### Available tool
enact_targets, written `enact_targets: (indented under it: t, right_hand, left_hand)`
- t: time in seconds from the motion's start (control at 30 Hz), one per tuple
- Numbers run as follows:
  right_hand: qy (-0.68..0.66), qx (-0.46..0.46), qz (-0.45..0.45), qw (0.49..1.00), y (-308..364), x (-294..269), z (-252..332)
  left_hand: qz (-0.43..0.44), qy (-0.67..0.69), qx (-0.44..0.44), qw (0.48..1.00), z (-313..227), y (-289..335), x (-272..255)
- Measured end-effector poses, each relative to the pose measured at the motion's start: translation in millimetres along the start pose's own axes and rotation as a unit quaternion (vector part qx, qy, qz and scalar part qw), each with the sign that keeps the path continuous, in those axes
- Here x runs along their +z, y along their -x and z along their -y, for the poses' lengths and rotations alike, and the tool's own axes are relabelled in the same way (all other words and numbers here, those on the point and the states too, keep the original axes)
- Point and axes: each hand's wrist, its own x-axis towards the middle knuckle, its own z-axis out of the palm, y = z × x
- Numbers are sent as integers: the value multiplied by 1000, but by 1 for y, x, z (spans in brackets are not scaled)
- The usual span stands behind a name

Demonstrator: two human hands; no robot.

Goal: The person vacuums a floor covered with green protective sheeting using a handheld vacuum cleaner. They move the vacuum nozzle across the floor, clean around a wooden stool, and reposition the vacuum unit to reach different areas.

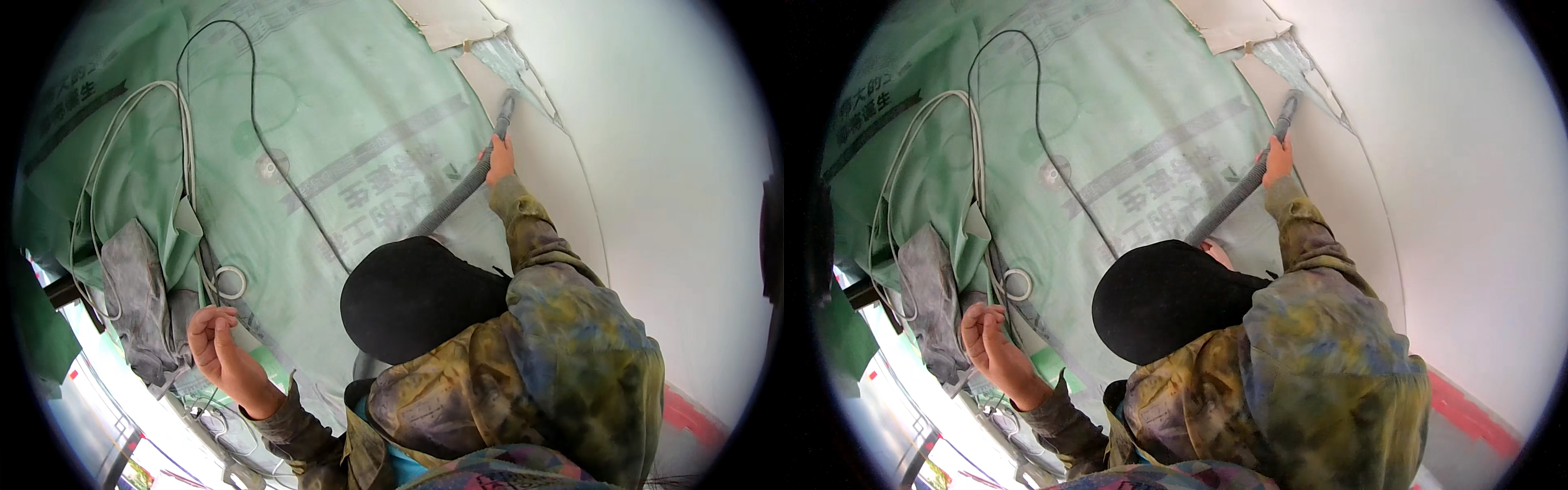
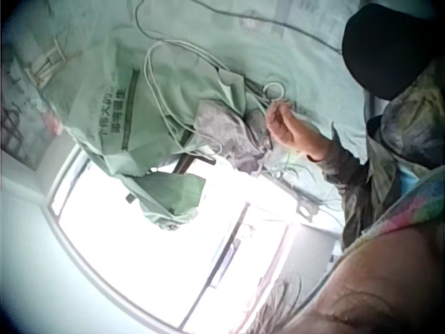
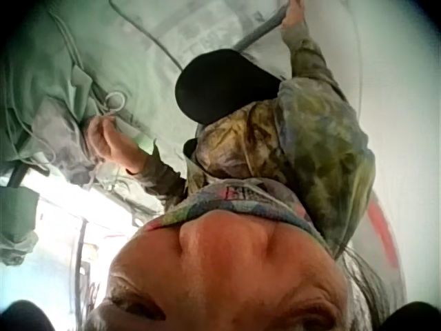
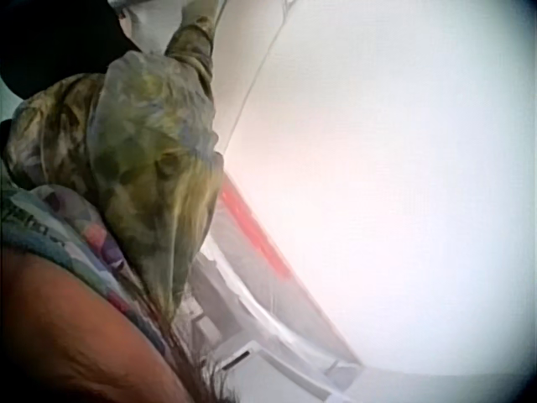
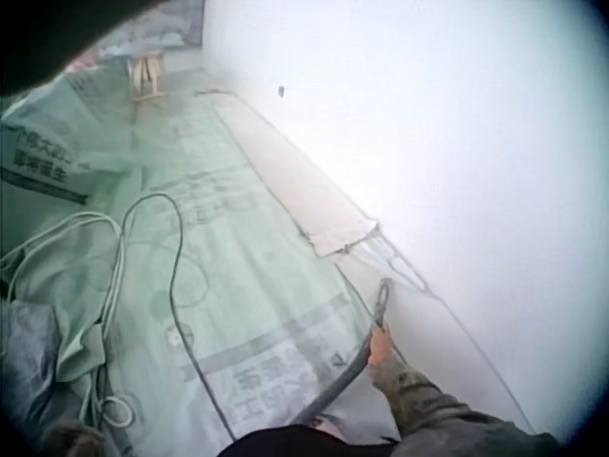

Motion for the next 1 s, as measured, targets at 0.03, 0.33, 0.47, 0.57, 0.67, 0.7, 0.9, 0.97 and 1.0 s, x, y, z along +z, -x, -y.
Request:
enact_targets:
  t: [0.03, 0.33, 0.47, 0.57, 0.67, 0.7, 0.9, 0.97, 1.0]
  right_hand:
    - [22, 0, -16, 1000, -2, -10, -1]
    - [37, 28, 25, 999, -75, -1, 37]
    - [7, 22, -11, 1000, -69, -37, 40]
    - [-19, -30, -62, 997, -41, -90, 20]
    - [-31, -2, -89, 996, -43, -128, 24]
    - [-32, 8, -90, 995, -51, -131, 32]
    - [19, 6, -62, 998, -72, -81, 54]
    - [61, 8, 18, 998, -62, -59, 52]
    - [94, 12, 30, 995, -55, -53, 51]
  left_hand:
    - [17, -7, 4, 1000, 4, 0, 2]
    - [35, -7, -29, 999, 22, 2, 8]
    - [33, -7, -47, 998, 30, 2, 8]
    - [31, -16, -56, 998, 37, 1, 9]
    - [47, -18, -64, 997, 43, 0, 11]
    - [51, -17, -67, 996, 44, 0, 13]
    - [74, -22, -60, 995, 47, -1, 21]
    - [71, -18, -58, 996, 46, -1, 21]
    - [70, -20, -58, 996, 45, -1, 21]
